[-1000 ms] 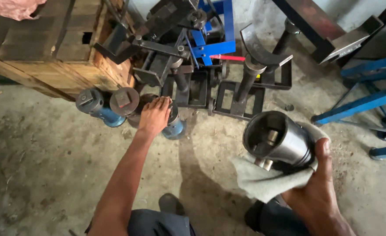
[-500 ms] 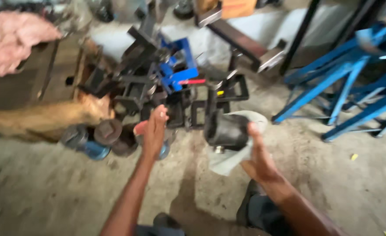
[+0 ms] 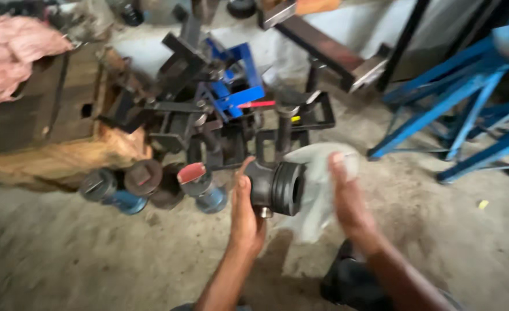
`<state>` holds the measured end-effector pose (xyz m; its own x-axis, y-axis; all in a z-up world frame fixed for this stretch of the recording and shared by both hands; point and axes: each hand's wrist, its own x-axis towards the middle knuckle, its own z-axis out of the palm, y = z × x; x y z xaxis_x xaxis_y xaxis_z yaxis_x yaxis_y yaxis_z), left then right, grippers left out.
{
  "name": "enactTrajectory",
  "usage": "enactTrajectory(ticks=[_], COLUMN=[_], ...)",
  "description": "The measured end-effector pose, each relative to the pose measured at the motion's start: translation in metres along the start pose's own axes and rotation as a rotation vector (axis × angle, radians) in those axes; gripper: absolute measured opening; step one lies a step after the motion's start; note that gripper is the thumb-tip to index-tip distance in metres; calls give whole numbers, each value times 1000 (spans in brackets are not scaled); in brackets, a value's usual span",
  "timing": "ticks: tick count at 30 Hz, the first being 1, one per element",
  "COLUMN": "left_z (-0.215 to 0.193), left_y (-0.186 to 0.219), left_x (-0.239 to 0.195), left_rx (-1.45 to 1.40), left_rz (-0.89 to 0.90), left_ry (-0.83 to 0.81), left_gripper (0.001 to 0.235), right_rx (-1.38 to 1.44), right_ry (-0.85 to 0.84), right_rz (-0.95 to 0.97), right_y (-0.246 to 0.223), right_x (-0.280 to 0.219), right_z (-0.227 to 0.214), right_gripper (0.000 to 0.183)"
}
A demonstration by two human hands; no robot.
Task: The person wipes a metal engine piston with a cloth and then uses a piece of sandpaper to scrub specific areas of the piston surface.
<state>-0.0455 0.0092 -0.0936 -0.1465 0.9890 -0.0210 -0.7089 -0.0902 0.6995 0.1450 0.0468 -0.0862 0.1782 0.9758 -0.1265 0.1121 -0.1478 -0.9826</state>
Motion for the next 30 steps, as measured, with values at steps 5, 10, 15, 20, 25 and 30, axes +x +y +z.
enactTrajectory(ticks=[5,10,15,20,25,30], left_z=[-1,5,-5,-14,-17,-23], left_y=[15,34,36,10,-12,-16], left_x=[10,10,14,14,9,20], left_rx=[-439,-511,-425,-226,-232,-242], left_rz=[-352,-290,-257,-74,-193,-169], left_ry=[95,113,282,185,149,248], left_gripper=[69,64,61,53,50,48], right_rx=[-215,391,199,84,-271,43], right_ry=[236,-8,43,-163,2,85], right_rz=[179,39,-85,-420,-899,-192], right_y=[-47,-39,-9,3,-26,-47], right_x=[4,5,8,-45,-16,-4], right_z=[-33,-26,-19,17,24,7], right_gripper=[54,29,22,19,21,23])
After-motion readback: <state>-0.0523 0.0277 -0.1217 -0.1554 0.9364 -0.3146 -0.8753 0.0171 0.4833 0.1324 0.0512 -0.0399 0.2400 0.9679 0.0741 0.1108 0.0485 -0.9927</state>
